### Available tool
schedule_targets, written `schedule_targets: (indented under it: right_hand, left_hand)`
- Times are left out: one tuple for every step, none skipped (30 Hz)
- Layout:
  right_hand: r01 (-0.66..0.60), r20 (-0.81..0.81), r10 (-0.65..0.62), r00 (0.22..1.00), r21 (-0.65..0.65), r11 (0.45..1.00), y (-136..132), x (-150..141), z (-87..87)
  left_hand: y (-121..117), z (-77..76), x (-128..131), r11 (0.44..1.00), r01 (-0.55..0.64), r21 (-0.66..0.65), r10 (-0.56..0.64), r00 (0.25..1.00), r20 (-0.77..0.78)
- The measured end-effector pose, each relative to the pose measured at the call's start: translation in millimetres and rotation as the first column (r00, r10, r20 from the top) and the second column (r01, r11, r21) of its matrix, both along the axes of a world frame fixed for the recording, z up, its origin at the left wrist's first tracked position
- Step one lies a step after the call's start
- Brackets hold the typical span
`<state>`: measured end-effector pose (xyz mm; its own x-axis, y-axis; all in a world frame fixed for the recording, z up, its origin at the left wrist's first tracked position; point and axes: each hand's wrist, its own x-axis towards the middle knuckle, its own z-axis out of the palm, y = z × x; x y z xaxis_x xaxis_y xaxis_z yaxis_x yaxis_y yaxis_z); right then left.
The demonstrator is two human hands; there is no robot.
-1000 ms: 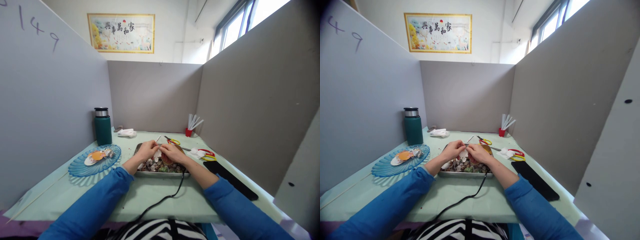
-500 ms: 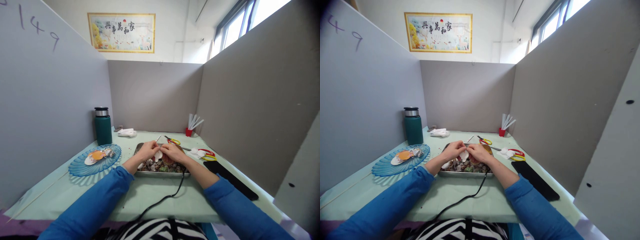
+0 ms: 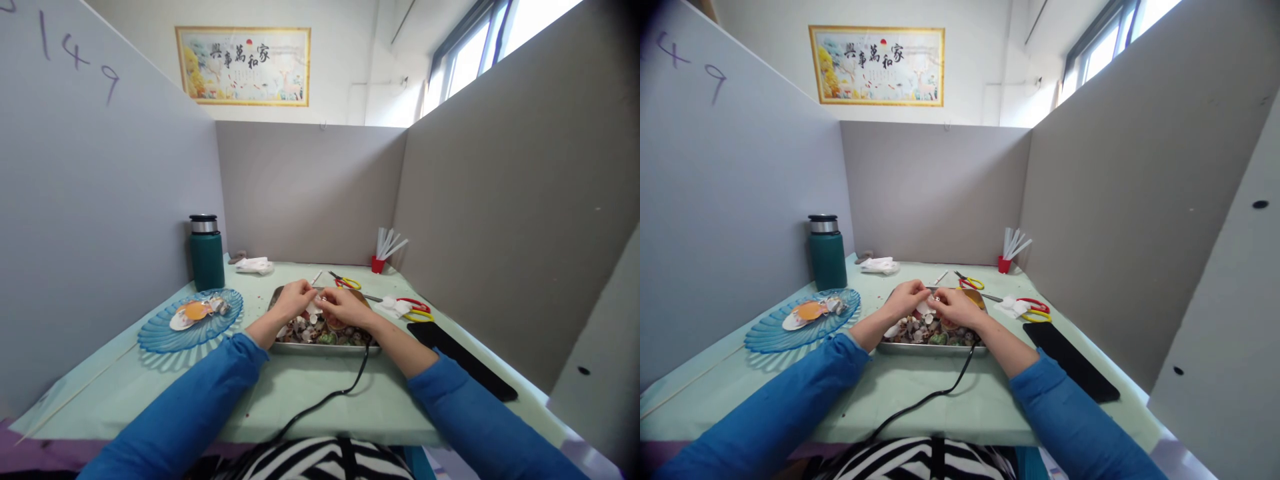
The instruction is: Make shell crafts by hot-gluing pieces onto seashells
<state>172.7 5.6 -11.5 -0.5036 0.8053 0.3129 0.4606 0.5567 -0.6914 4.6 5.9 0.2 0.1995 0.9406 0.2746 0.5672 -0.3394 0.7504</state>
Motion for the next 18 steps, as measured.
schedule_targets:
  right_hand:
    - [0.002,-0.005,-0.002,1.000,-0.015,1.000,0.3,0.0,-0.6]
    - [0.008,-0.010,-0.008,1.000,-0.024,1.000,0.7,0.0,-1.0]
    - [0.011,-0.012,-0.011,1.000,-0.026,1.000,1.2,0.0,-1.3]
    - [0.011,-0.016,-0.011,1.000,-0.023,1.000,1.6,0.0,-1.4]
    - [0.008,-0.020,-0.008,1.000,-0.023,1.000,1.9,0.0,-1.5]
    - [0.002,-0.024,-0.003,1.000,-0.030,1.000,2.0,0.0,-1.6]
    - [-0.001,-0.029,0.000,1.000,-0.039,0.999,1.9,0.0,-1.7]
    - [-0.001,-0.029,-0.001,1.000,-0.043,0.999,1.7,0.0,-1.7]
    - [0.003,-0.027,-0.004,1.000,-0.041,0.999,1.4,-0.1,-1.6]
    - [0.008,-0.022,-0.009,1.000,-0.036,0.999,1.1,-0.2,-1.3]
    - [0.010,-0.019,-0.011,1.000,-0.032,0.999,0.9,-0.3,-1.0]
    - [0.012,-0.018,-0.013,1.000,-0.029,1.000,0.6,-0.5,-0.4]
    - [0.016,-0.020,-0.016,1.000,-0.025,1.000,0.5,-0.6,0.3]
    - [0.021,-0.023,-0.021,1.000,-0.021,1.000,0.4,-0.6,1.2]
    - [0.029,-0.028,-0.030,0.999,-0.014,0.999,0.3,-0.7,2.1]
    - [0.039,-0.033,-0.039,0.999,-0.003,0.999,0.2,-0.6,3.1]
    - [0.047,-0.040,-0.047,0.998,0.008,0.999,0.1,-0.6,3.9]
    - [0.052,-0.044,-0.051,0.998,0.014,0.999,0.0,-0.5,4.6]
  left_hand:
    - [-0.8,0.3,0.1,1.000,0.012,0.007,-0.012,1.000,0.001]
    - [-1.6,0.5,0.3,1.000,0.025,0.011,-0.025,1.000,0.004]
    - [-2.4,0.6,0.5,0.999,0.036,0.010,-0.036,0.999,0.013]
    - [-3.2,0.6,0.7,0.999,0.050,0.001,-0.050,0.998,0.028]
    - [-3.7,0.4,0.9,0.998,0.064,-0.010,-0.063,0.997,0.044]
    - [-3.9,0.0,1.0,0.997,0.074,-0.020,-0.073,0.996,0.055]
    - [-3.9,-0.4,1.0,0.996,0.081,-0.027,-0.080,0.995,0.057]
    - [-3.5,-1.0,0.9,0.996,0.087,-0.028,-0.085,0.995,0.052]
    - [-2.7,-1.7,0.7,0.996,0.089,-0.024,-0.088,0.995,0.041]
    - [-1.7,-2.3,0.5,0.996,0.086,-0.015,-0.086,0.996,0.031]
    - [-0.6,-2.9,0.3,0.997,0.080,-0.005,-0.080,0.996,0.027]
    - [0.6,-3.4,0.0,0.997,0.075,0.004,-0.075,0.997,0.031]
    - [1.8,-3.7,-0.2,0.998,0.070,0.010,-0.070,0.997,0.041]
    - [2.8,-4.0,-0.4,0.998,0.062,0.013,-0.063,0.997,0.053]
    - [3.6,-4.2,-0.6,0.999,0.053,0.013,-0.054,0.997,0.063]
    - [4.1,-4.4,-0.8,0.999,0.046,0.009,-0.047,0.996,0.071]
    - [4.4,-4.4,-0.9,0.999,0.045,0.005,-0.045,0.996,0.076]
    - [4.4,-4.4,-0.9,0.999,0.049,0.004,-0.050,0.996,0.080]
